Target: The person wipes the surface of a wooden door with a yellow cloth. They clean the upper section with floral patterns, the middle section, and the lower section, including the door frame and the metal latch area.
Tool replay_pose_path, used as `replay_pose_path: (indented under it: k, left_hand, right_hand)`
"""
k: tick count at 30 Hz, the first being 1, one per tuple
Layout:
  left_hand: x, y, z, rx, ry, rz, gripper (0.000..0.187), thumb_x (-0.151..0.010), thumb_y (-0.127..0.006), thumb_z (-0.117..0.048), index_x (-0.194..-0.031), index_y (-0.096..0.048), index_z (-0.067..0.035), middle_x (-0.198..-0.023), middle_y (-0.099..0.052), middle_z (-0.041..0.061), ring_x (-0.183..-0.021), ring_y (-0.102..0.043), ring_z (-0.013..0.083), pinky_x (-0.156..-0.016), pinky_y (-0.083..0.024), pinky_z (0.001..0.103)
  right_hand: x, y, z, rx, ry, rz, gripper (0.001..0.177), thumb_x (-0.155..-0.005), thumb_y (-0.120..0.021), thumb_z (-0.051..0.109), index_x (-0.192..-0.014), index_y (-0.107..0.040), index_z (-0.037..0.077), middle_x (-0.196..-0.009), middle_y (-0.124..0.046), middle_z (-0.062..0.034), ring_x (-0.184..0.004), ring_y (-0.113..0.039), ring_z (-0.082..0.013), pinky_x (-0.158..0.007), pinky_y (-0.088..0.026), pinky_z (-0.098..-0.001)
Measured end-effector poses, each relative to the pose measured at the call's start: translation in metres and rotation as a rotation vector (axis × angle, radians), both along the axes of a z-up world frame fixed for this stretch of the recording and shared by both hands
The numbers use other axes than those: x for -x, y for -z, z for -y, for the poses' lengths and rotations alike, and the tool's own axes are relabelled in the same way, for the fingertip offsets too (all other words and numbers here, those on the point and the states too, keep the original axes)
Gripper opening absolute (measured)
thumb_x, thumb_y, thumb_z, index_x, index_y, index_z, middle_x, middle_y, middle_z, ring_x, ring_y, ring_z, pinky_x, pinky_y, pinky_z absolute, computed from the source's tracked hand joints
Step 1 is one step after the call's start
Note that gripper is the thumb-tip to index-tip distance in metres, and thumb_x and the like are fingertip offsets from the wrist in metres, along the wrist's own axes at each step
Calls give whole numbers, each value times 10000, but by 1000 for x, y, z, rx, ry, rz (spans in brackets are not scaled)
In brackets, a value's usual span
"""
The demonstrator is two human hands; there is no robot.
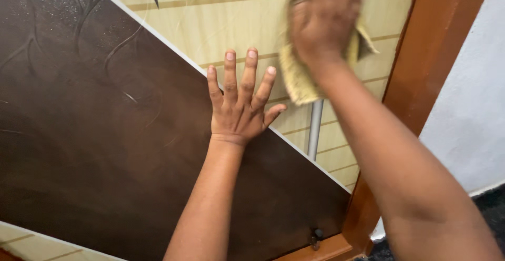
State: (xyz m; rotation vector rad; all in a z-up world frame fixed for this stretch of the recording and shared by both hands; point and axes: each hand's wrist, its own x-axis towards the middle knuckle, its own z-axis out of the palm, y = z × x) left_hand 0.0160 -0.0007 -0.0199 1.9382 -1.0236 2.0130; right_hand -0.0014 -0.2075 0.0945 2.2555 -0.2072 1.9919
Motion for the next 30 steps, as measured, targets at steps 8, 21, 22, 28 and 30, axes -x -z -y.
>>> replay_pose_path:
  k: [8, 21, 22, 28, 30]
  left_hand:
    - [-1, 3, -1, 5, 38, 4, 768, -1071, -156, -788, -1654, -207, -290, -1690, -276, 145, -1563, -225, 422, -1249, -93, 695]
    - [15, -5, -6, -137, -122, -83, 739, -1113, -258, -721, -1665, -296, -232, -1706, -317, 79, -1558, -281, 384, -1204, -98, 680]
    - [14, -4, -6, -134, -125, -69, 731, -1118, -260, -721, -1667, -290, -238, -1708, -313, 77, -1560, -279, 383, -1207, -100, 678]
    - [9, -1, -4, -90, -116, -7, 675, -1154, -260, -697, -1674, -257, -267, -1717, -297, 69, -1567, -275, 380, -1223, -114, 673]
    - [9, -1, -4, -73, -130, 8, 647, -1172, -243, -681, -1680, -249, -280, -1721, -294, 63, -1570, -277, 374, -1230, -119, 663]
  right_hand:
    - [23, 43, -64, 700, -157, -17, 478, -1175, -458, 417, -1612, -511, 231, -1657, -424, -45, -1532, -352, -251, -1296, -209, -468]
    - [58, 103, 96, 110, -107, -53, 709, -1062, -269, 470, -1673, -329, 116, -1726, -274, -146, -1607, -239, -359, -1328, -170, -548]
    - [58, 109, 101, 38, -104, -8, 700, -1077, -255, 454, -1691, -295, 120, -1747, -243, -135, -1631, -214, -352, -1344, -159, -554]
    - [43, 131, 102, -112, -59, 15, 660, -1092, -273, 358, -1718, -181, 170, -1754, -153, -65, -1638, -168, -298, -1369, -133, -528]
    - [41, 143, 82, -239, -42, 24, 650, -1094, -311, 298, -1703, -142, 146, -1768, -144, -107, -1648, -141, -328, -1368, -103, -552]
